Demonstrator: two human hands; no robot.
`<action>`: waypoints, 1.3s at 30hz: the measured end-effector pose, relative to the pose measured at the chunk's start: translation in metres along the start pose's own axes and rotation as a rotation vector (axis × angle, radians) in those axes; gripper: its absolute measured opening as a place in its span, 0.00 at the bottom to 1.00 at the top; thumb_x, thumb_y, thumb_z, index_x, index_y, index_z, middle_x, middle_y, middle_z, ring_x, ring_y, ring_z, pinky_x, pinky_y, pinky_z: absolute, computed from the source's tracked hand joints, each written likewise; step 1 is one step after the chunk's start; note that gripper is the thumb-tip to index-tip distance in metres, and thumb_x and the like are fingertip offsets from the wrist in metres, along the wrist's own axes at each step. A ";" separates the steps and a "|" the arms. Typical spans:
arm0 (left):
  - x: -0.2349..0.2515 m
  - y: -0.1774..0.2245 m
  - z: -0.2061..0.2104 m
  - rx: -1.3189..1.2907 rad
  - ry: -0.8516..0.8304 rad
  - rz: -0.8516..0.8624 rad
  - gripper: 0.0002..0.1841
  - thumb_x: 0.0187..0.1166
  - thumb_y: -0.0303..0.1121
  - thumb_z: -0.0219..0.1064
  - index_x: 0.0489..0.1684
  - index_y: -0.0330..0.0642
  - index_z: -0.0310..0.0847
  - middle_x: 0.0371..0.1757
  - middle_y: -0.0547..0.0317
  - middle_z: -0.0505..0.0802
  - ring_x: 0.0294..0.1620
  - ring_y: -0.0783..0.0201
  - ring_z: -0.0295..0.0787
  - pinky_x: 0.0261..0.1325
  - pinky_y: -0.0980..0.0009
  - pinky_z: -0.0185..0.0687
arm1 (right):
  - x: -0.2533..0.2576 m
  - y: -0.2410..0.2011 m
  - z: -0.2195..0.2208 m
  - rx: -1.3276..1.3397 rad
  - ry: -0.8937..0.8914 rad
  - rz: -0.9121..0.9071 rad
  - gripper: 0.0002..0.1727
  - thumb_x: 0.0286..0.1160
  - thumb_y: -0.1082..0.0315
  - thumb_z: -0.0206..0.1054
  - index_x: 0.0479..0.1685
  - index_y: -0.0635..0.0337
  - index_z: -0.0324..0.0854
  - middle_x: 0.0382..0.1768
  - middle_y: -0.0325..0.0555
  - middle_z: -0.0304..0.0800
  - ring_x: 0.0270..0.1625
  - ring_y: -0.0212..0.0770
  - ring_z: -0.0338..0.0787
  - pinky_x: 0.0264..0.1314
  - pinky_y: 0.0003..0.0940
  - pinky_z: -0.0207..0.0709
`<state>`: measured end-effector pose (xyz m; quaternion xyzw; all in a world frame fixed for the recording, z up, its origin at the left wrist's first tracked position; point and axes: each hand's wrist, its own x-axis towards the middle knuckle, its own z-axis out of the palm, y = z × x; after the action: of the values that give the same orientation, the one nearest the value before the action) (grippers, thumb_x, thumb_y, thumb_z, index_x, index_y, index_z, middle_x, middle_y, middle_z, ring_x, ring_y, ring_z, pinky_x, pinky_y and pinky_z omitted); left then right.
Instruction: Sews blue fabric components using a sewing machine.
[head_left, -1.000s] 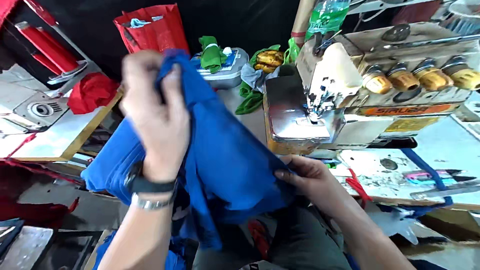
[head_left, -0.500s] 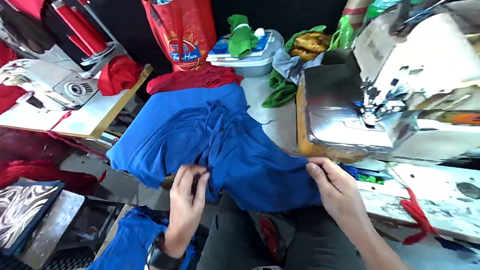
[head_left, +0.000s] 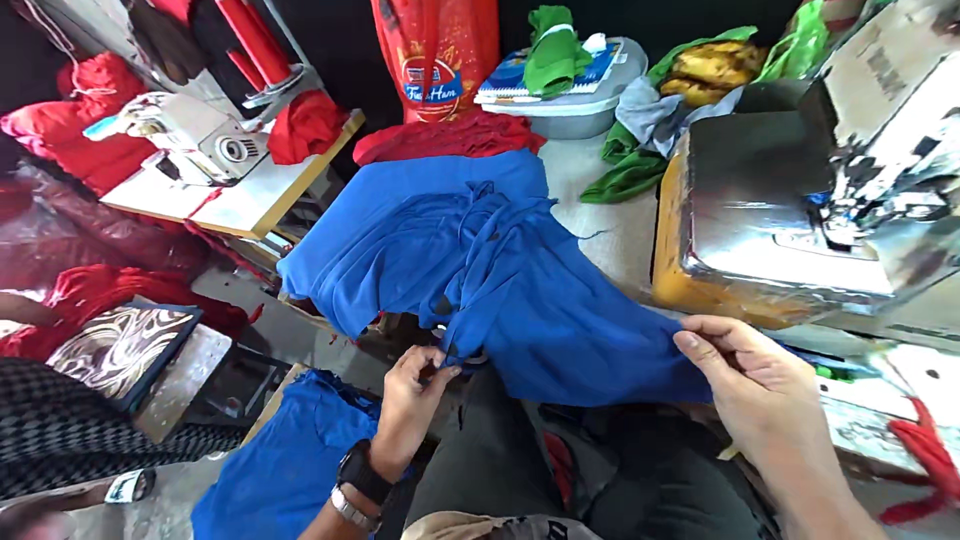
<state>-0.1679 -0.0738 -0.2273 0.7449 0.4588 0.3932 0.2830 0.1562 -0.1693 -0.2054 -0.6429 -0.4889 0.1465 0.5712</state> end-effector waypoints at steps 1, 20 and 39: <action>-0.002 0.003 -0.008 -0.009 -0.008 0.006 0.06 0.69 0.29 0.79 0.37 0.40 0.89 0.38 0.61 0.92 0.38 0.72 0.89 0.44 0.73 0.89 | 0.000 0.000 0.000 0.026 -0.010 0.002 0.12 0.80 0.65 0.64 0.54 0.59 0.85 0.40 0.30 0.89 0.41 0.15 0.86 0.47 0.12 0.80; 0.030 0.142 0.031 -0.392 -0.404 0.171 0.14 0.84 0.28 0.62 0.64 0.44 0.83 0.32 0.69 0.88 0.31 0.79 0.84 0.36 0.81 0.83 | 0.002 -0.003 -0.007 0.224 -0.112 -0.026 0.12 0.78 0.76 0.63 0.55 0.58 0.84 0.37 0.31 0.90 0.37 0.19 0.87 0.43 0.15 0.82; 0.091 0.142 0.096 -0.201 -0.776 0.109 0.20 0.90 0.31 0.52 0.79 0.46 0.72 0.59 0.59 0.88 0.23 0.73 0.78 0.25 0.77 0.76 | 0.001 -0.003 0.003 0.334 -0.077 -0.084 0.24 0.70 0.79 0.70 0.68 0.59 0.79 0.44 0.36 0.92 0.44 0.25 0.91 0.50 0.20 0.87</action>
<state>0.0034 -0.0562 -0.1375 0.8299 0.2370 0.1403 0.4852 0.1533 -0.1677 -0.2034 -0.5120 -0.5056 0.2263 0.6565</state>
